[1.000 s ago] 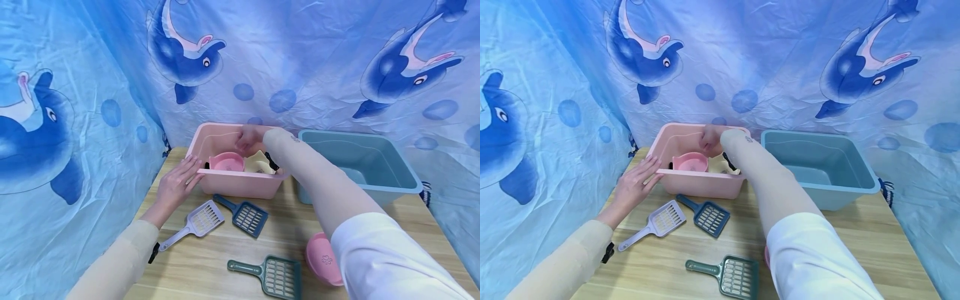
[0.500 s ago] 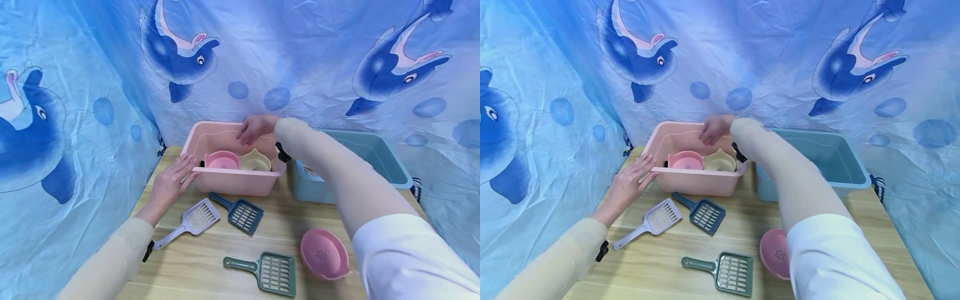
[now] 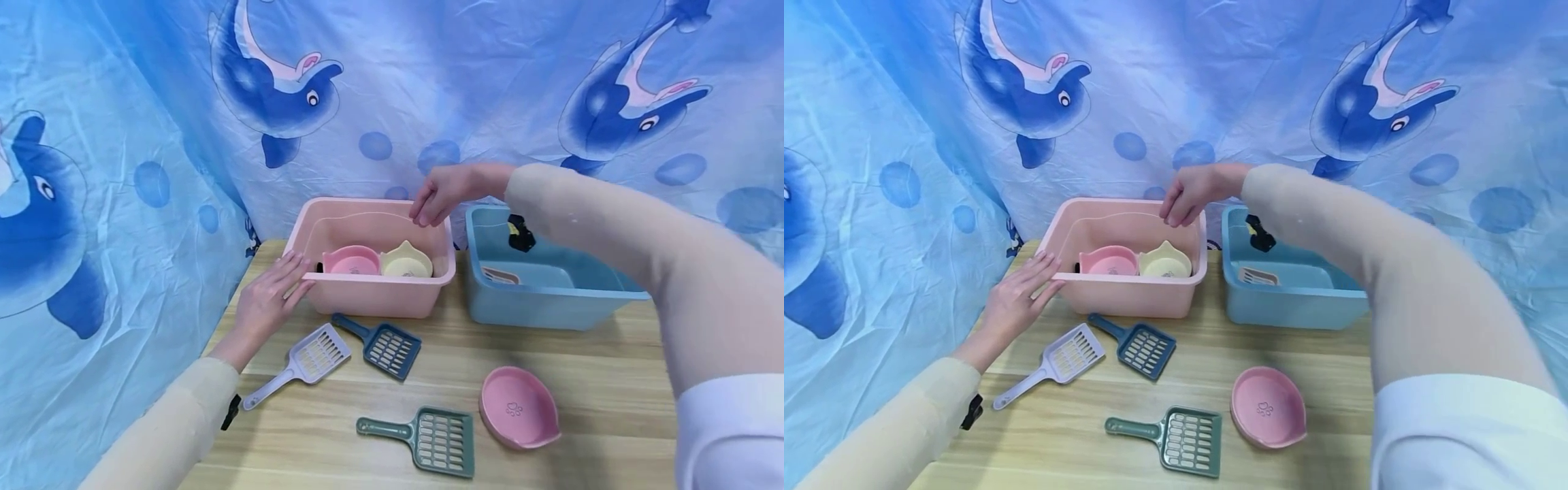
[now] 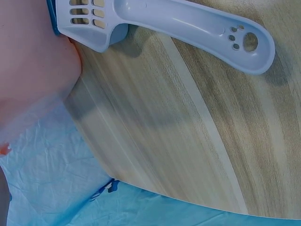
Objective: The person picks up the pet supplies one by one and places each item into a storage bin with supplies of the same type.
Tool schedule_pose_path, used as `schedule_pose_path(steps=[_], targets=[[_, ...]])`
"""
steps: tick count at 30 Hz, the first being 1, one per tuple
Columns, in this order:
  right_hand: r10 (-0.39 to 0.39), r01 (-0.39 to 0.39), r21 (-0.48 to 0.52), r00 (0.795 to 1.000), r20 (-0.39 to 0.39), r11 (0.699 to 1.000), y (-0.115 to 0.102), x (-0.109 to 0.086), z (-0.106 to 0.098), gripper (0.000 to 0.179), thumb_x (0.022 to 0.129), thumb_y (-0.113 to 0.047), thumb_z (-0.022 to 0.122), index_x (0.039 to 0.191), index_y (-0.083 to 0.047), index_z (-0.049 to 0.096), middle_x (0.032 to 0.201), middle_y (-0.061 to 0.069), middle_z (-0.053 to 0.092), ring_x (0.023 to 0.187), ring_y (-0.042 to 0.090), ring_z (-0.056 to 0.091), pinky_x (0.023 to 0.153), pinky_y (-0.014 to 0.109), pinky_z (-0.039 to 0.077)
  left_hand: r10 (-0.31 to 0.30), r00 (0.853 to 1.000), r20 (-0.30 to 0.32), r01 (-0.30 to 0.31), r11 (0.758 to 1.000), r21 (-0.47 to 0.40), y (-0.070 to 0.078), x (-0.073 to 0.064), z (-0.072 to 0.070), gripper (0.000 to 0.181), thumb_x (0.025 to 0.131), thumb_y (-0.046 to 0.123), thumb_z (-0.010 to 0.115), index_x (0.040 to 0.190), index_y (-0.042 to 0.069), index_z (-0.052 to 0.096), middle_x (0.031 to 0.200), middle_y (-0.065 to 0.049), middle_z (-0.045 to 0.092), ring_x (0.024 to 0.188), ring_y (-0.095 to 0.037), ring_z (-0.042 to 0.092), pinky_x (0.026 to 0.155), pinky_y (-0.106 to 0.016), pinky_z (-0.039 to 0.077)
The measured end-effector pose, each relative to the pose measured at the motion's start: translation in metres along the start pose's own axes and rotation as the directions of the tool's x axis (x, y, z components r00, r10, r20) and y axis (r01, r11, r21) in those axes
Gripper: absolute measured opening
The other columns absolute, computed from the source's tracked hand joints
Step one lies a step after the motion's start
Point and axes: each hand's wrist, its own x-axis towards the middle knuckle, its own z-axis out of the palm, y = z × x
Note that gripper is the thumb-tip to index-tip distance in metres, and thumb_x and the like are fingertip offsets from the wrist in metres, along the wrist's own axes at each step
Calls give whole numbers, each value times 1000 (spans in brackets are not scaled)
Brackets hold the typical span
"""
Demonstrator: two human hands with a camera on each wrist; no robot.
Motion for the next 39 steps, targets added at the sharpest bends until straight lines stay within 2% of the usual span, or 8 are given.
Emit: schedule_pose_path(steps=[3,8,14,18,23,29,39], targets=[[-17,19,-47,999,41,999,0,-21,2,42,105,-13,71,144,-1,65,143,18,68,131,28,67,109,42,58,-1,1000,-1,1,1000,0,-1,0,0,71,110,63,38,136,7,73,134,-20,71,125,-40,69,100,-58,59],[-71,80,-119,995,73,990,8,-55,12,43,103,-10,72,144,2,64,139,19,70,130,29,68,108,42,58,-6,1000,11,6,1000,-1,-1,0,0,71,110,63,38,136,7,73,134,-20,71,126,-40,69,99,-59,59],[-118,131,-121,987,110,984,29,-87,34,40,101,-2,72,139,10,64,132,23,73,124,33,72,104,38,60,-17,1000,26,17,1000,-2,0,2,1,73,109,65,36,137,8,72,136,-19,70,127,-39,68,99,-59,59],[-108,123,-113,985,131,986,43,-104,54,41,99,-2,75,137,9,66,132,22,73,124,34,71,103,37,61,-3,1000,3,3,1000,-17,0,3,2,71,110,63,39,135,6,73,134,-20,71,125,-40,69,98,-61,59],[-99,112,-127,990,103,986,59,-120,82,44,96,-7,81,137,3,69,134,17,73,125,31,71,102,37,61,8,1000,-26,-9,999,-33,0,4,4,68,110,61,43,134,5,73,133,-21,71,124,-41,70,99,-62,58],[-141,147,-86,987,72,985,89,-133,116,46,94,-9,83,135,6,69,131,18,75,124,33,71,102,36,61,-3,1000,-10,3,999,-32,-1,4,3,70,110,62,42,136,5,72,134,-21,70,125,-41,69,100,-63,58],[-34,39,-58,996,78,998,135,-141,156,50,91,-9,85,138,-1,70,135,13,74,126,29,71,103,35,60,-38,999,39,38,999,-16,0,5,3,76,108,67,36,139,6,69,137,-20,69,129,-40,67,101,-62,57]])
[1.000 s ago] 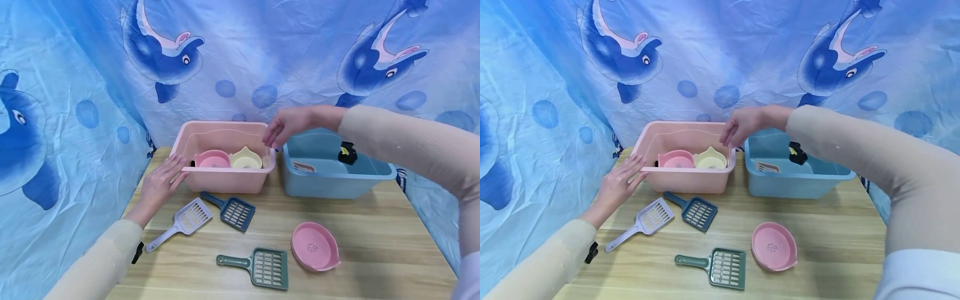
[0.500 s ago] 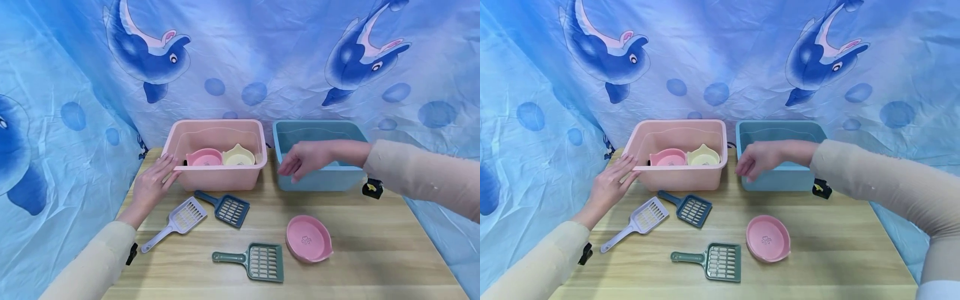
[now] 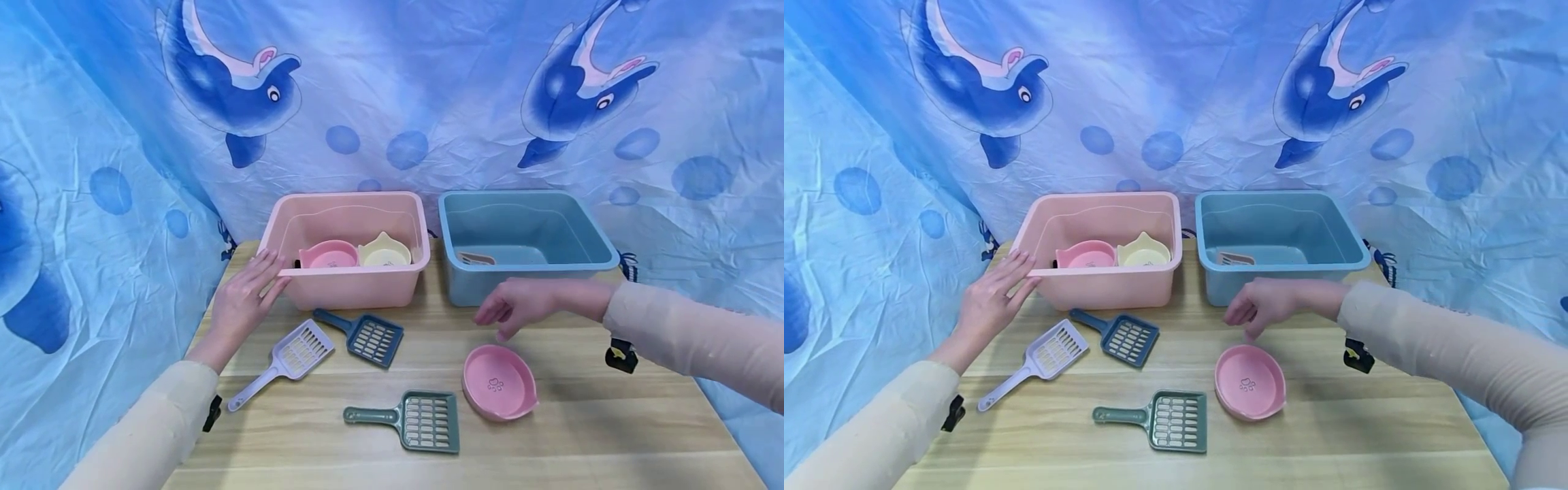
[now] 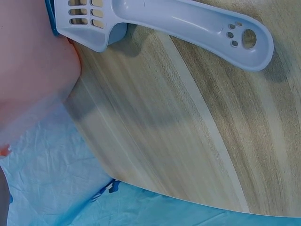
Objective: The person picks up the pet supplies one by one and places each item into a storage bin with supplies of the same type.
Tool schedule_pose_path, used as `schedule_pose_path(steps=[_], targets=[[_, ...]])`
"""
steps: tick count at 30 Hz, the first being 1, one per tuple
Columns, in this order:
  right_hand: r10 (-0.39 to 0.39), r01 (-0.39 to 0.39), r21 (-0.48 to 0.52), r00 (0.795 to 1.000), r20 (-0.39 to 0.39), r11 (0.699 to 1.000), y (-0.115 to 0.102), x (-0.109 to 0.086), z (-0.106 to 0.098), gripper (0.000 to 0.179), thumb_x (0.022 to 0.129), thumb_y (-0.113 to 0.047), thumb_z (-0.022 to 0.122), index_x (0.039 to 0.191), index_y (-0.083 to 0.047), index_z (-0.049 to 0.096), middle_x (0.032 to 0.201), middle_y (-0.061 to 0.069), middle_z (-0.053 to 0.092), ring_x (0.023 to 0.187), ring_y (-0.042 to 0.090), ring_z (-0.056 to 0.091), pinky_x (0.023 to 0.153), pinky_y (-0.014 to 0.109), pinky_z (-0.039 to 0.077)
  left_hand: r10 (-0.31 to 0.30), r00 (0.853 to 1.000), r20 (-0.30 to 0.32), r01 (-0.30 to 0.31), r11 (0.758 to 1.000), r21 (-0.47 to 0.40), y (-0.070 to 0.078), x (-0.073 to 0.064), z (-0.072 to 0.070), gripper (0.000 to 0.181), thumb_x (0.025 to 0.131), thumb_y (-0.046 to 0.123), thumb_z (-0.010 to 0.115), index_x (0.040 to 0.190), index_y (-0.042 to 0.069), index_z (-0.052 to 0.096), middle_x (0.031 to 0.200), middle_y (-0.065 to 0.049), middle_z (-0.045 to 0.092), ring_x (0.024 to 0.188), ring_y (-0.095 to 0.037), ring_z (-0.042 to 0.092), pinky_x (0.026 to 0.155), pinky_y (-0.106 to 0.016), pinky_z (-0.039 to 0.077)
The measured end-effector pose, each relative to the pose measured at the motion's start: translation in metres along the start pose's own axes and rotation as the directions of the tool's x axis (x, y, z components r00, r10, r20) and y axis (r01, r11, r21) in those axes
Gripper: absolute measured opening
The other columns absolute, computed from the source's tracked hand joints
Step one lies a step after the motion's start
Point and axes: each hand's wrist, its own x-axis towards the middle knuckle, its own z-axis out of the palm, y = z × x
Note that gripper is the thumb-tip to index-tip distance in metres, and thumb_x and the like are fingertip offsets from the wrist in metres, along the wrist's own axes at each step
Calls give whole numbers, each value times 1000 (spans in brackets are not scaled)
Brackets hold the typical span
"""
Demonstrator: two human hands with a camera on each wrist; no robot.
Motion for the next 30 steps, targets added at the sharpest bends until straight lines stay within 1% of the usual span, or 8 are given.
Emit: schedule_pose_path(steps=[5,8,12,16,20,23,27,30], targets=[[48,-49,52,999,12,997,21,1,15,51,91,-9,85,139,-6,70,135,10,74,127,30,69,106,39,60,-6,1000,8,6,1000,4,2,0,0,77,108,67,36,140,6,69,138,-20,69,130,-40,66,102,-62,56],[80,-81,66,997,16,995,32,4,22,48,92,-8,84,138,-6,71,132,8,75,125,26,71,106,40,59,-10,1000,11,10,1000,3,2,0,0,77,108,67,36,140,5,68,138,-20,68,130,-40,66,102,-63,55],[67,-70,73,997,38,995,43,8,29,46,93,-5,82,137,-1,69,129,7,76,120,21,73,104,38,60,-17,1000,16,17,1000,-1,3,-1,0,77,108,67,37,140,5,69,139,-20,68,131,-40,66,103,-64,55],[65,-73,123,996,61,990,51,14,31,49,93,-6,81,139,3,67,128,7,76,120,21,73,105,36,60,-26,999,20,26,1000,2,4,-1,0,78,107,68,37,138,4,71,139,-20,68,131,-40,65,102,-64,55],[92,-107,187,992,85,977,56,18,29,50,95,-10,81,141,3,65,129,7,76,124,22,72,107,38,58,-33,999,17,33,999,5,4,-3,2,79,107,68,36,137,4,71,139,-20,68,131,-40,65,101,-64,56],[112,-131,244,990,90,961,60,17,27,53,96,-12,81,143,4,63,133,11,75,128,26,70,109,39,57,-28,1000,10,28,1000,3,4,-4,3,77,108,68,37,138,5,70,139,-20,68,131,-40,66,101,-64,56],[139,-156,318,987,75,935,70,10,26,58,97,-16,81,147,6,59,141,18,70,134,31,66,112,44,55,-4,1000,-7,4,1000,-1,3,-3,4,74,108,66,40,138,6,70,138,-20,69,129,-41,67,100,-64,57],[172,-187,352,982,75,917,78,3,26,62,98,-20,80,150,5,56,145,18,67,137,33,63,113,48,54,6,1000,-20,-6,1000,-6,2,-2,3,75,108,66,40,136,5,72,136,-20,70,127,-41,68,99,-64,57]])
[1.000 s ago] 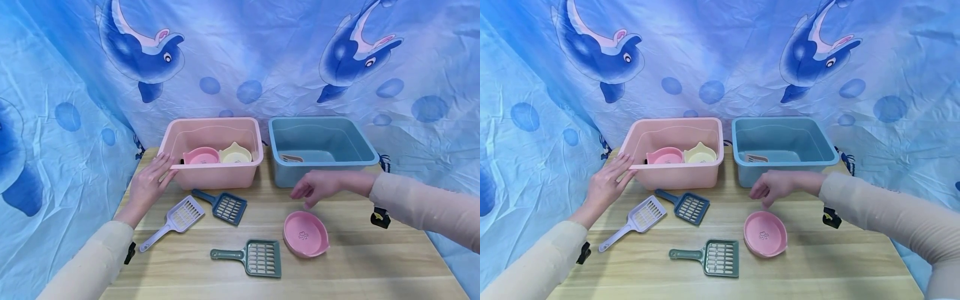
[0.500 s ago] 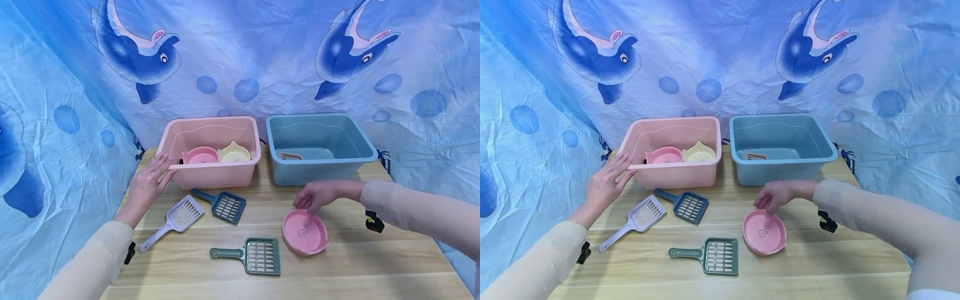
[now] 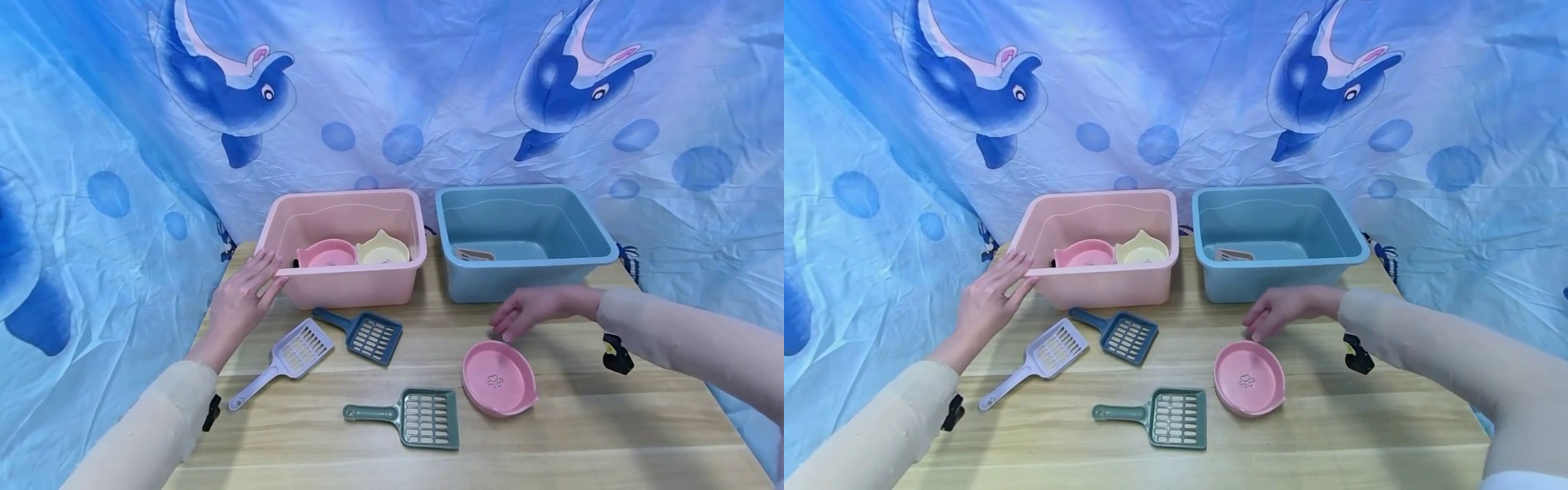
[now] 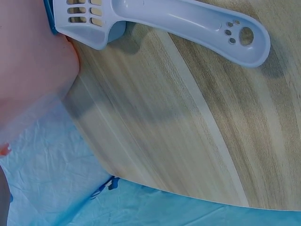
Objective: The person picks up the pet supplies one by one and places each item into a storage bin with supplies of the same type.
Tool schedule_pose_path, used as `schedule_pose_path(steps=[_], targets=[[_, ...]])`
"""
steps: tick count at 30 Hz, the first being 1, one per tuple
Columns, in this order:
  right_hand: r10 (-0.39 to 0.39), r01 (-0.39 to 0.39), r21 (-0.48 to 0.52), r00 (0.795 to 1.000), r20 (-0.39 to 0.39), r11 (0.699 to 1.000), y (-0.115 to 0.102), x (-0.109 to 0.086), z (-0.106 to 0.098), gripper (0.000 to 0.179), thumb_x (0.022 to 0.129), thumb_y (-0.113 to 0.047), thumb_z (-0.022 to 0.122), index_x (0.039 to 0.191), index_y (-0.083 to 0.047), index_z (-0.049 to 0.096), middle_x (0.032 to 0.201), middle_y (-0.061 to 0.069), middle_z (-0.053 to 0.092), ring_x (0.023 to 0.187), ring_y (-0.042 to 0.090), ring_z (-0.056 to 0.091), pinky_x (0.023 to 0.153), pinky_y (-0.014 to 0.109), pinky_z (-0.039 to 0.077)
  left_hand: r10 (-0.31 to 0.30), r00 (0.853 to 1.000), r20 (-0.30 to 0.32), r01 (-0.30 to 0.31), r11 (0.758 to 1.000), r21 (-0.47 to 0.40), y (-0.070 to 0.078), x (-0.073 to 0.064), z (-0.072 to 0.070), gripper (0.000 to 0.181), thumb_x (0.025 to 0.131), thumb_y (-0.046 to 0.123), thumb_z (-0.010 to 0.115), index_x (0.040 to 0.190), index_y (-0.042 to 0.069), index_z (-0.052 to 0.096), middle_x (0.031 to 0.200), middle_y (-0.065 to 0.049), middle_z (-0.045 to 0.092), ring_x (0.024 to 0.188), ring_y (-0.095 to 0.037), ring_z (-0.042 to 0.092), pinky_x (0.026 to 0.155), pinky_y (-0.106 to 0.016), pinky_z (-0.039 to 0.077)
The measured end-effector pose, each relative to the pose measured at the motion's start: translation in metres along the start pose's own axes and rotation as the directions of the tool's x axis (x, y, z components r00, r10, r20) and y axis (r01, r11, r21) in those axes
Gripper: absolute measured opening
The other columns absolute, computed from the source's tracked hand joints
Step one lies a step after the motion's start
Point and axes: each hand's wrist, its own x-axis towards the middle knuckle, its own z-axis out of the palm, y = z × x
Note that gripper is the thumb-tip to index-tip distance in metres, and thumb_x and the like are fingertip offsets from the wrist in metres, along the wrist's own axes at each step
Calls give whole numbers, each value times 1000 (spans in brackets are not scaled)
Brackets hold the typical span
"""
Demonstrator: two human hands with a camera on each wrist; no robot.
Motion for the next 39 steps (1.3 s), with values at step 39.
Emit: schedule_pose_path(steps=[39], targets=[[27,25,354,990,-142,935,61,-6,46,39,101,-12,76,134,7,69,127,19,75,110,28,77,94,42,65,-25,999,30,25,1000,17,1,1,-2,79,107,70,35,140,6,69,138,-20,69,131,-40,66,100,-62,57]])
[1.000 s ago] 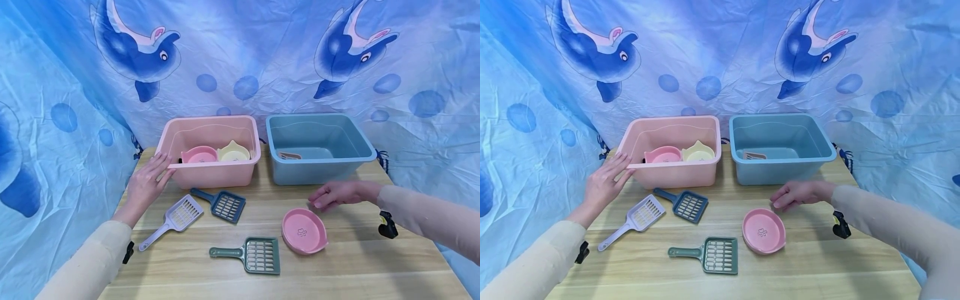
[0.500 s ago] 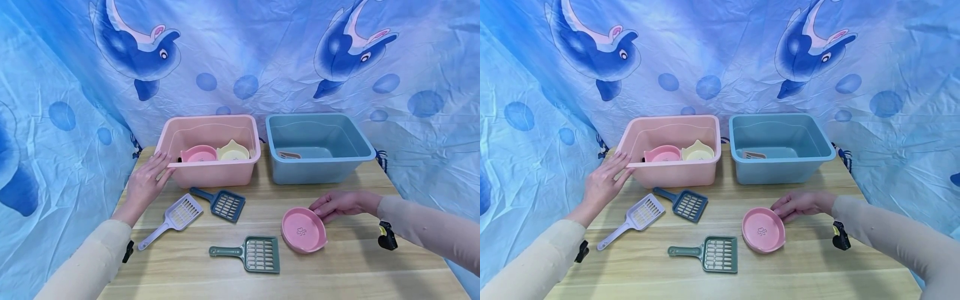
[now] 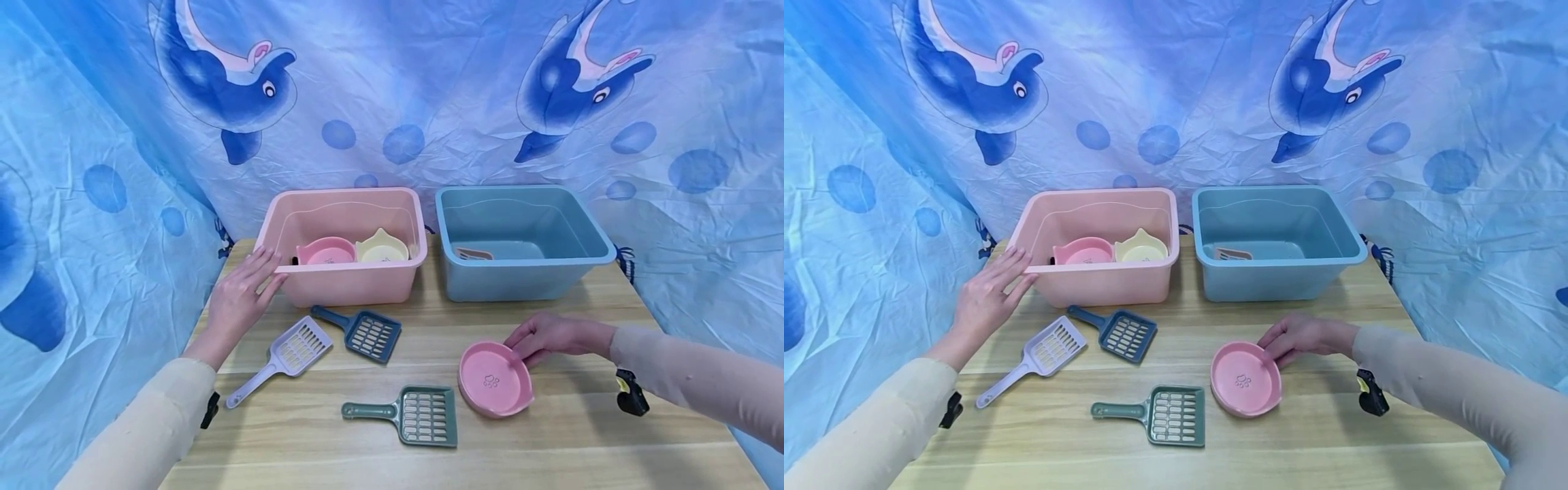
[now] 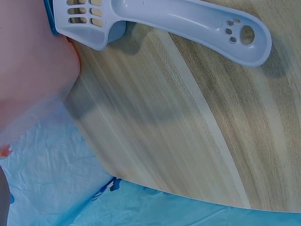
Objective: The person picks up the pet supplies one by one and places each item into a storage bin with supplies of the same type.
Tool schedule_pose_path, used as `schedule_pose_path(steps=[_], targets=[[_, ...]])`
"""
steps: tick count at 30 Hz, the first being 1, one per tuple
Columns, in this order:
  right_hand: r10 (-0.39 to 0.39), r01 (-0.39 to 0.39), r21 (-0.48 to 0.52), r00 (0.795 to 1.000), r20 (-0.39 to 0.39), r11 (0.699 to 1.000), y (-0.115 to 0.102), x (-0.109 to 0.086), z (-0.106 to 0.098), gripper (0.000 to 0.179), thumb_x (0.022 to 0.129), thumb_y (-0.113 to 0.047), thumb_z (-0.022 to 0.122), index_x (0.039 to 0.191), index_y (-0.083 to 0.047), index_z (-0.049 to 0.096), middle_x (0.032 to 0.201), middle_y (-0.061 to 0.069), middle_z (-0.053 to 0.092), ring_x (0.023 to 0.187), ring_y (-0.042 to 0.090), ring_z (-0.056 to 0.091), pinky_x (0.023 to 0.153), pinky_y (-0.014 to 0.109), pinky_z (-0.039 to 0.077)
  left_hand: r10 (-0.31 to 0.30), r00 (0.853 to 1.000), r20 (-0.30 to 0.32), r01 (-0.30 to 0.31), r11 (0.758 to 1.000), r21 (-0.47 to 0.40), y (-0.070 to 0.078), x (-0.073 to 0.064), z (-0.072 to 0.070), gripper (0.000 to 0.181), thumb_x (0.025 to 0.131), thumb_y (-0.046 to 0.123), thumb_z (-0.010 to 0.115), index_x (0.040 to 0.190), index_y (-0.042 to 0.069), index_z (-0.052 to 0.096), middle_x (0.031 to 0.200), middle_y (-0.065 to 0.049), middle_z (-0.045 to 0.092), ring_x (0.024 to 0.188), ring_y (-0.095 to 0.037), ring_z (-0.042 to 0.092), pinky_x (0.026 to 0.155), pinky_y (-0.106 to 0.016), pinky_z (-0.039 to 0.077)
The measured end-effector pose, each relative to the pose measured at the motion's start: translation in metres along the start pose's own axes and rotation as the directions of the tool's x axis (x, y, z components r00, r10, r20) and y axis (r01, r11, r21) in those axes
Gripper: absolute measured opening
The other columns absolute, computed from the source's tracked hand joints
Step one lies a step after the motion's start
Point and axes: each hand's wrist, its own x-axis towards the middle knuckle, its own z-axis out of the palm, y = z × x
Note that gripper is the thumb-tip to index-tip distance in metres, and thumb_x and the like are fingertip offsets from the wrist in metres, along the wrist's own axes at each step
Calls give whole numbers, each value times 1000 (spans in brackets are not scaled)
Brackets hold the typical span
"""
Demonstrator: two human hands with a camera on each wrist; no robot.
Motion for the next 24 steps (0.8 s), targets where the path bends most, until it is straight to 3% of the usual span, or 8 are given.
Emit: schedule_pose_path(steps=[9,24], targets=[[-38,34,-79,998,-49,996,-4,3,8,34,95,-11,81,126,5,75,119,16,78,100,24,77,89,41,67,-7,1000,2,6,1000,12,1,0,0,80,107,70,34,140,6,69,139,-20,68,131,-39,66,101,-62,57],[-76,67,-100,992,-97,993,-2,3,11,27,94,-3,78,118,7,77,107,16,80,87,18,75,78,35,68,24,1000,-16,-24,1000,2,1,2,-1,75,109,67,37,138,6,70,137,-20,69,129,-39,67,103,-61,56]])
